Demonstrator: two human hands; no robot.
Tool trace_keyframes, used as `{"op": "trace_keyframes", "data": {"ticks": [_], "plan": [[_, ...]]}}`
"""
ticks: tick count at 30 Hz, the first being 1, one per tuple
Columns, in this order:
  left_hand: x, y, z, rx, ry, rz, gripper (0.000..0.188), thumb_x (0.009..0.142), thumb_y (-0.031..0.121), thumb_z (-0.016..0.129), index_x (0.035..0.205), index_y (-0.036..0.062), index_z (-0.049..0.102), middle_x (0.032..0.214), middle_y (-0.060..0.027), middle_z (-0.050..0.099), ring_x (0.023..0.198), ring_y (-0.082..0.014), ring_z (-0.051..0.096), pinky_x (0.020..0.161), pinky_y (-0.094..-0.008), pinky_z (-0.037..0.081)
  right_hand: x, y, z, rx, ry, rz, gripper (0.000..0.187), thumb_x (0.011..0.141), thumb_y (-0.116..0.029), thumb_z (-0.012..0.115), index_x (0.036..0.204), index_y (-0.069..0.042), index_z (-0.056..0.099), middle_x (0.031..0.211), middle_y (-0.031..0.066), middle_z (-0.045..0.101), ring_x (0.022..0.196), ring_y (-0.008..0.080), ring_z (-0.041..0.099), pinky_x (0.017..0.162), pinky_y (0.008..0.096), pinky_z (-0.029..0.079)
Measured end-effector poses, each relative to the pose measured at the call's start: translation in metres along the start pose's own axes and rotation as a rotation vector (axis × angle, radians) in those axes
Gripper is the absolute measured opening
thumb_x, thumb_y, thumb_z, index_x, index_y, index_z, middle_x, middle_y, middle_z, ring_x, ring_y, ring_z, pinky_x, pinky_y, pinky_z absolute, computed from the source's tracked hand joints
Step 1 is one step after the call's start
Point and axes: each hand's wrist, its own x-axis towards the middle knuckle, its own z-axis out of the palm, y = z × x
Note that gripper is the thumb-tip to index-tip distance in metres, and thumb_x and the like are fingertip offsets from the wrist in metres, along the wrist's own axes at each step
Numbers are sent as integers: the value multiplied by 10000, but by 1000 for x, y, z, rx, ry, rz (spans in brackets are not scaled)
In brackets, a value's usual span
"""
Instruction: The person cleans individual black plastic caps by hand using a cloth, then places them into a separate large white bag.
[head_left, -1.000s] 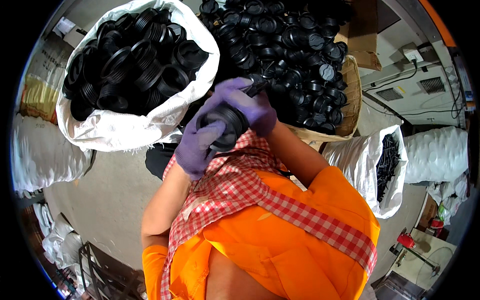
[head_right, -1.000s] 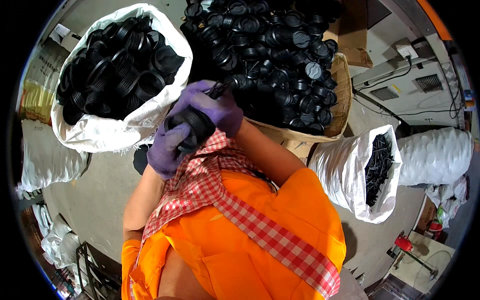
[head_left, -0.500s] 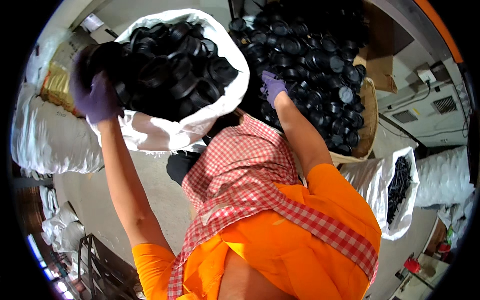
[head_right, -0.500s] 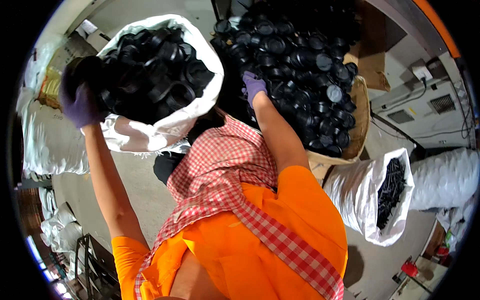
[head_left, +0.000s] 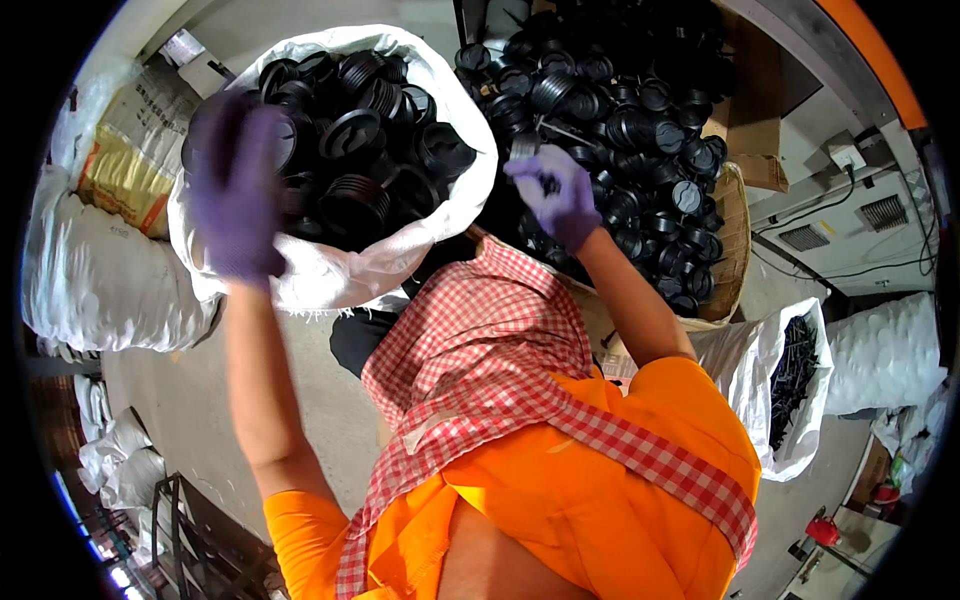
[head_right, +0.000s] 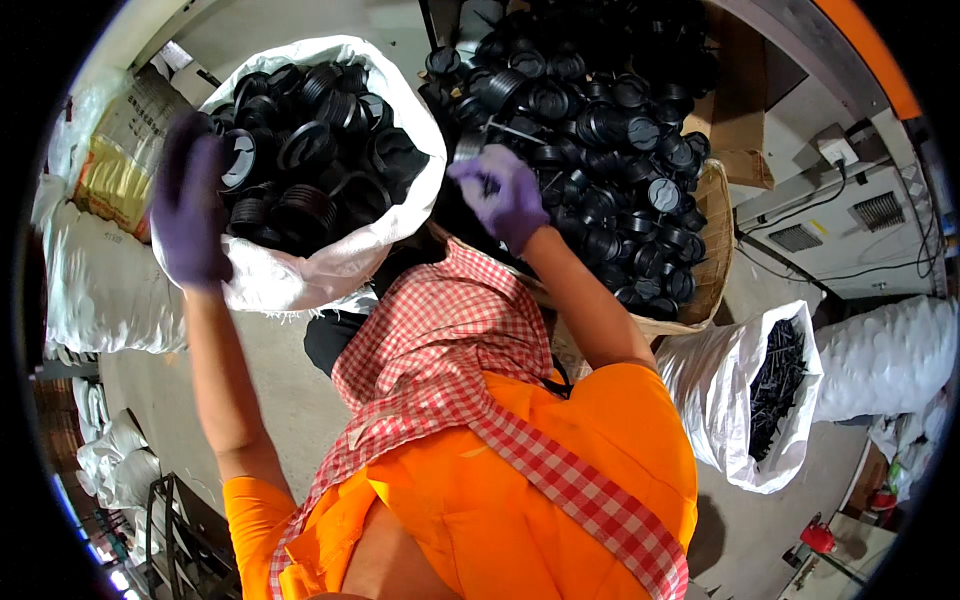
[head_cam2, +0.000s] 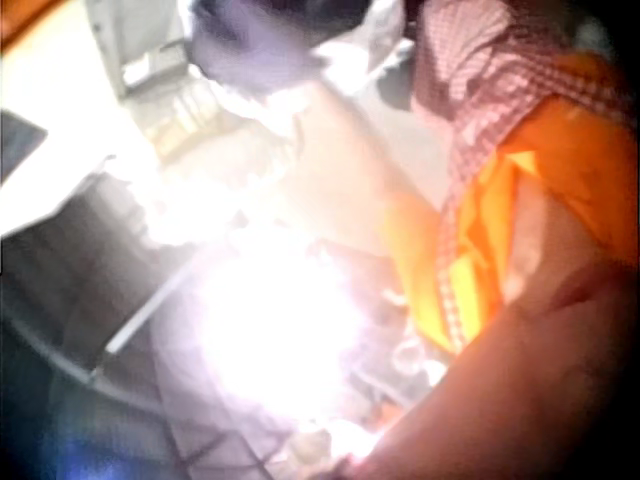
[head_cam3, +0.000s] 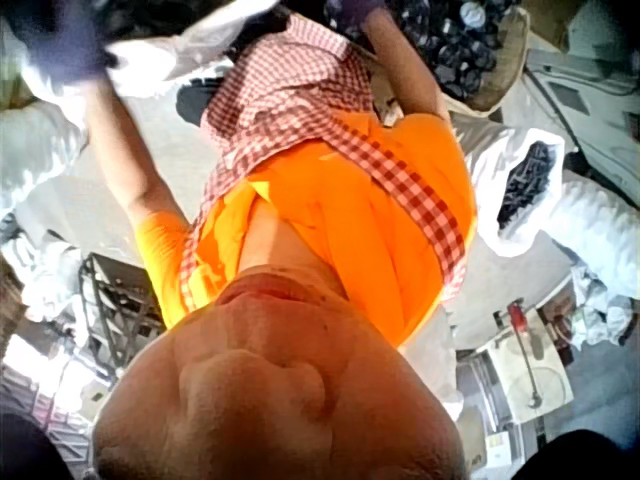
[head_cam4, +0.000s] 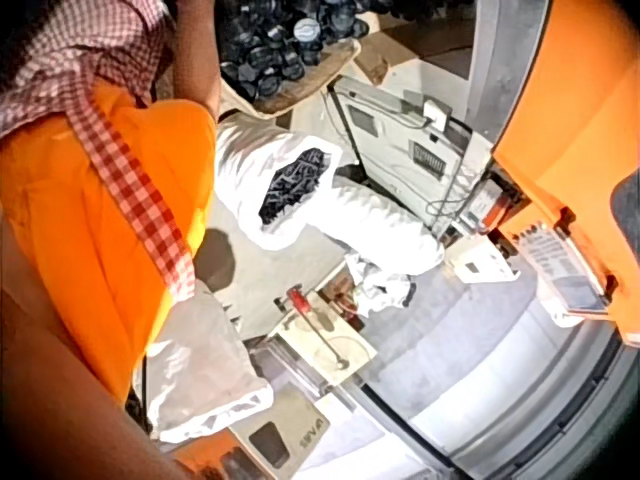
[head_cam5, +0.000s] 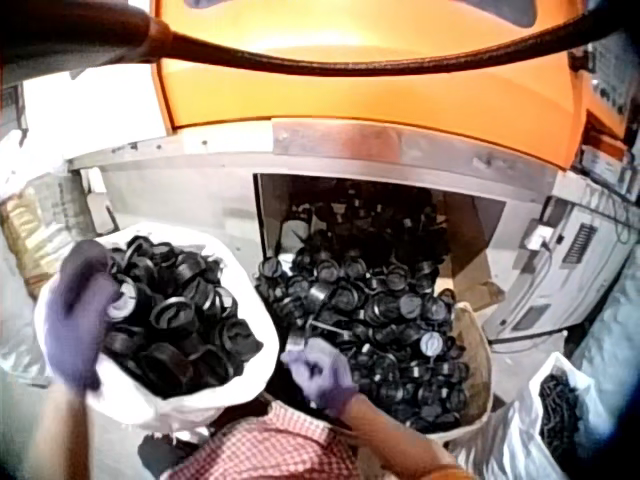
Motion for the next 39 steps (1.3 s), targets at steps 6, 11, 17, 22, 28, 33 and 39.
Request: {"op": "trace_keyframes", "data": {"ticks": [6,11,17,22,28,33,39], "plan": [[-130,-15,88,-504,-646,-467,483,846,155,626,1274,-14,481,1115,-74,562,1001,-129,527,868,-264,442,-12,-116,-16,19,-426,-98,156,701,-56,649,856,-70,631,815,121,601,766,317,594,664,362,496],[-138,-44,80,-647,-638,-975,452,791,62,599,1234,19,521,1019,-76,594,869,-131,579,755,-269,506,-52,-99,-42,476,-274,171,150,767,-74,646,908,-22,642,1030,140,640,889,273,634,750,328,515],[-144,-75,67,-105,-1258,-599,480,699,-17,608,1175,31,575,945,-52,614,849,-132,581,761,-249,488,-49,-99,-54,99,-566,146,393,764,-86,623,1153,-102,565,1073,152,619,937,343,613,803,385,503],[-152,-40,66,398,-959,-304,500,703,53,608,1200,70,556,979,-114,647,858,-274,636,800,-335,485,-56,-87,-39,-79,-692,233,303,778,-133,602,1076,-177,637,952,80,659,870,329,624,763,394,503],[-136,-38,48,217,-1158,420,371,719,95,624,1084,42,592,950,-92,651,898,-264,630,788,-345,485,-37,-81,-48,454,-1404,829,219,785,-166,676,925,2,666,887,116,682,823,211,652,728,306,509],[-120,-45,25,-1135,-785,-638,412,724,99,622,1119,-6,566,921,-75,621,833,-178,608,804,-271,482,-53,-66,-56,1123,-803,803,164,785,-156,679,820,0,643,785,111,666,751,169,620,699,283,497],[-144,-14,59,-820,-871,-553,451,753,134,573,1187,20,524,1127,-96,542,1021,-191,537,903,-310,427,-21,-104,-6,1265,-261,484,300,895,-303,551,760,-35,577,813,91,630,791,196,606,746,323,475]]}}
